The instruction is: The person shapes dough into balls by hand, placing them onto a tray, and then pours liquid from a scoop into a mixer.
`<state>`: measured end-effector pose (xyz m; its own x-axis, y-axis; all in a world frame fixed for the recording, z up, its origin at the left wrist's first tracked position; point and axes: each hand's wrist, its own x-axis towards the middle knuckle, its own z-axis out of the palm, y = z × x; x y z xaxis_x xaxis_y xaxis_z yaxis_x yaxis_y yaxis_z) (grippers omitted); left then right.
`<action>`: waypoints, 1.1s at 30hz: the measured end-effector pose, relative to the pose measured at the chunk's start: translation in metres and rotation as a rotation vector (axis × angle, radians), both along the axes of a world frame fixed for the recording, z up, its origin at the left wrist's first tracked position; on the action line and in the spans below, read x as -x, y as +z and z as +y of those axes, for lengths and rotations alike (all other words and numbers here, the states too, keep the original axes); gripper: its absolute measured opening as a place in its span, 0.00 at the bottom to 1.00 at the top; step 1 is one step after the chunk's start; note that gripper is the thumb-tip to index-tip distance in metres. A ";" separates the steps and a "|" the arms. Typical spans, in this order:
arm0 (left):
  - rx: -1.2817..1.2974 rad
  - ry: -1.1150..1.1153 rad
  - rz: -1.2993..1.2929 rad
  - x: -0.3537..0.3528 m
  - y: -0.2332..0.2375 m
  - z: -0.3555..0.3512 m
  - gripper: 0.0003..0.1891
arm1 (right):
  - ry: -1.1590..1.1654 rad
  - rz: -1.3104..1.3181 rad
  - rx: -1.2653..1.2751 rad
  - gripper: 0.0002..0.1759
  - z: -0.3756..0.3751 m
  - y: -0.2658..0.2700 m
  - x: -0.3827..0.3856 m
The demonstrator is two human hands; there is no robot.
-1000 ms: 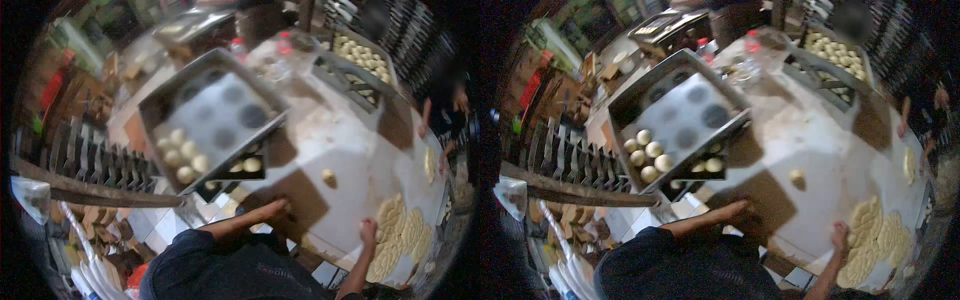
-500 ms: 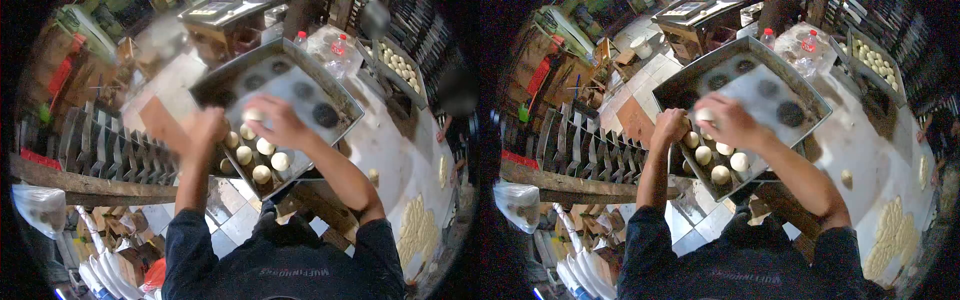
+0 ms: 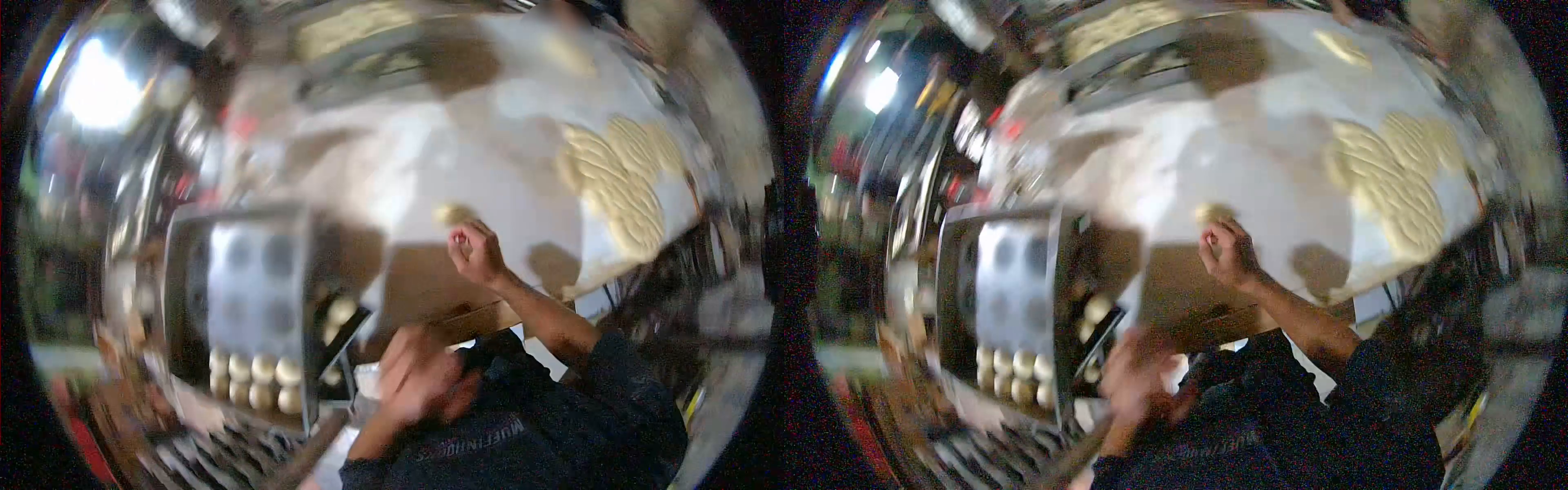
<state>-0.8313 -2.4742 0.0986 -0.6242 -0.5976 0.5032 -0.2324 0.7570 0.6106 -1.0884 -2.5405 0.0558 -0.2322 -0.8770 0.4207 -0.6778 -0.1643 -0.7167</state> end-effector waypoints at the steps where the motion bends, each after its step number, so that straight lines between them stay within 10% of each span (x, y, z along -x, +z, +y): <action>1: -0.044 -0.053 0.092 0.088 0.062 -0.031 0.29 | -0.068 0.015 -0.035 0.03 0.023 -0.020 0.040; 4: -0.212 -0.482 -0.505 0.228 0.023 -0.083 0.49 | -0.262 0.189 -0.063 0.06 0.095 -0.095 0.147; 7: -0.673 -0.977 -0.383 0.372 0.006 -0.122 0.45 | -0.432 0.160 -0.107 0.07 0.154 -0.089 0.221; 13: -0.423 -0.398 -0.451 0.637 -0.124 -0.254 0.31 | -0.399 0.007 -0.215 0.06 0.158 -0.080 0.238; 15: 0.614 -0.546 -0.395 0.667 -0.166 -0.281 0.29 | -0.399 -0.039 -0.215 0.06 0.158 -0.074 0.240; 16: 0.610 -0.553 -0.413 0.676 -0.168 -0.274 0.29 | -0.410 -0.071 -0.179 0.07 0.160 -0.074 0.243; 18: 0.043 -0.634 -0.403 0.688 -0.139 -0.259 0.27 | -0.430 -0.126 -0.131 0.07 0.157 -0.070 0.247; 24: -0.441 -0.639 -1.141 0.694 -0.080 -0.255 0.21 | -0.459 -0.092 -0.170 0.09 0.152 -0.072 0.243; 28: -0.657 -0.493 -0.683 0.624 -0.098 -0.258 0.18 | -0.466 -0.060 -0.141 0.08 0.152 -0.070 0.245; 30: -0.731 0.147 -0.164 0.570 -0.131 -0.251 0.18 | -0.501 0.011 -0.101 0.07 0.152 -0.076 0.239; 33: -0.836 0.291 0.476 0.476 -0.130 -0.204 0.20 | -0.582 0.038 -0.039 0.06 0.149 -0.092 0.234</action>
